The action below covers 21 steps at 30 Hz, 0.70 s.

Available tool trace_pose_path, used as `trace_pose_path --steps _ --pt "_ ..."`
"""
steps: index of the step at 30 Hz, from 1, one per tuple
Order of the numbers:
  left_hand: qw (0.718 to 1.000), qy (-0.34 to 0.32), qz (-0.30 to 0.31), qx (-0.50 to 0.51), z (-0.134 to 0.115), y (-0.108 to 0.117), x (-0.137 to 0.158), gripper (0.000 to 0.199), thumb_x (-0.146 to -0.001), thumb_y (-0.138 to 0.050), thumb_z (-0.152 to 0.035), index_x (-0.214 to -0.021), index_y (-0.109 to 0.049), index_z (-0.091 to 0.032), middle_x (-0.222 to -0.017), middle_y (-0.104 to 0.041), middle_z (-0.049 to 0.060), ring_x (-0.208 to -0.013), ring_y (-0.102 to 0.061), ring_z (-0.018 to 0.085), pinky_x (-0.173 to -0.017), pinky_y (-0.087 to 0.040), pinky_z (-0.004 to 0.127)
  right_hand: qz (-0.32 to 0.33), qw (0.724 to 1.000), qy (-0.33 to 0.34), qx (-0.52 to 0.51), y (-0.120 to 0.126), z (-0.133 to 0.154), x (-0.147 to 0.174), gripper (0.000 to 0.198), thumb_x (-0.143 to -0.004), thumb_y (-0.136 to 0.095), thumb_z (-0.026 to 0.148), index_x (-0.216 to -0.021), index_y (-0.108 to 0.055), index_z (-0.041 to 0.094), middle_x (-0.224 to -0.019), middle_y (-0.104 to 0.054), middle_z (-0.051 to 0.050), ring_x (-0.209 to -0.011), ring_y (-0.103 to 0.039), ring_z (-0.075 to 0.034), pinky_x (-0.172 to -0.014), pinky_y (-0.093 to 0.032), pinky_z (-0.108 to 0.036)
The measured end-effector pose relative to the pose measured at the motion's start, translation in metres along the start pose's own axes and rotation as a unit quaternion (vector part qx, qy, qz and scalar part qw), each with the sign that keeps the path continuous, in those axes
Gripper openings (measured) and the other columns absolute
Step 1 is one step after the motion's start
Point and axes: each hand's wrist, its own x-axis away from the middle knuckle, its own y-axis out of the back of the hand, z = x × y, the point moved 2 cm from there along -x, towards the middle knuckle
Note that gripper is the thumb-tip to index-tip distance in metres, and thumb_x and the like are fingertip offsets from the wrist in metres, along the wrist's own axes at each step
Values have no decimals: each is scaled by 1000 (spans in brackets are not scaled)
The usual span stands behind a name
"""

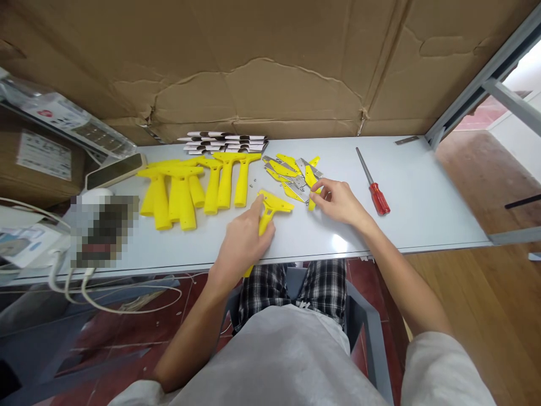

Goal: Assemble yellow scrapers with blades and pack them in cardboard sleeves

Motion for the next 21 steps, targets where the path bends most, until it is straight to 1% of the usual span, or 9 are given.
trace_pose_path --steps 3,5,8,10,12,15,21 --pt "1000 -10 -25 14 2 -4 2 63 -103 -58 -22 -162 -42 -9 -127 -77 22 -107 -77 34 -91 -60 46 -6 999 20 -28 -11 9 -3 38 -96 -64 46 -110 -76 14 -90 -73 -6 -71 -58 -9 -72 -45 -26" --pt "999 -21 -41 24 2 -6 3 63 -102 -58 -22 -162 -41 -9 -130 -76 22 -108 -77 33 -90 -60 44 5 998 35 -48 -23 16 -9 39 -96 -64 46 -114 -77 14 -96 -75 -7 -74 -59 -9 -74 -46 -25" --pt "998 -33 -48 35 1 -7 4 62 -102 -59 -22 -160 -42 -9 -124 -78 20 -103 -77 32 -85 -60 43 37 995 39 -83 -40 25 -22 41 -96 -65 43 -121 -79 13 -101 -75 -7 -73 -61 -9 -73 -48 -25" --pt "997 -31 -49 41 1 -7 4 60 -101 -60 -22 -158 -44 -10 -117 -79 17 -97 -77 31 -82 -60 42 52 993 32 -100 -47 28 -31 38 -94 -67 39 -117 -80 12 -98 -76 -7 -73 -61 -9 -72 -48 -26" --pt "997 -29 -56 46 1 -8 5 58 -101 -60 -22 -156 -45 -11 -113 -79 15 -93 -77 30 -80 -59 40 56 992 28 -109 -50 32 -37 32 -92 -70 34 -111 -82 11 -95 -76 -8 -75 -62 -10 -73 -49 -26" --pt "996 -33 -68 48 1 -9 6 55 -102 -59 -22 -155 -46 -12 -113 -79 15 -93 -77 28 -80 -59 38 50 992 19 -114 -51 34 -40 27 -90 -73 30 -106 -83 11 -91 -76 -8 -77 -63 -11 -76 -49 -27" --pt "996 -25 -67 46 3 -11 9 55 -103 -59 -22 -155 -47 -14 -114 -79 14 -96 -77 27 -85 -59 38 49 990 7 -133 -53 38 -40 28 -88 -76 34 -102 -82 10 -87 -73 -7 -74 -61 -10 -73 -48 -27"
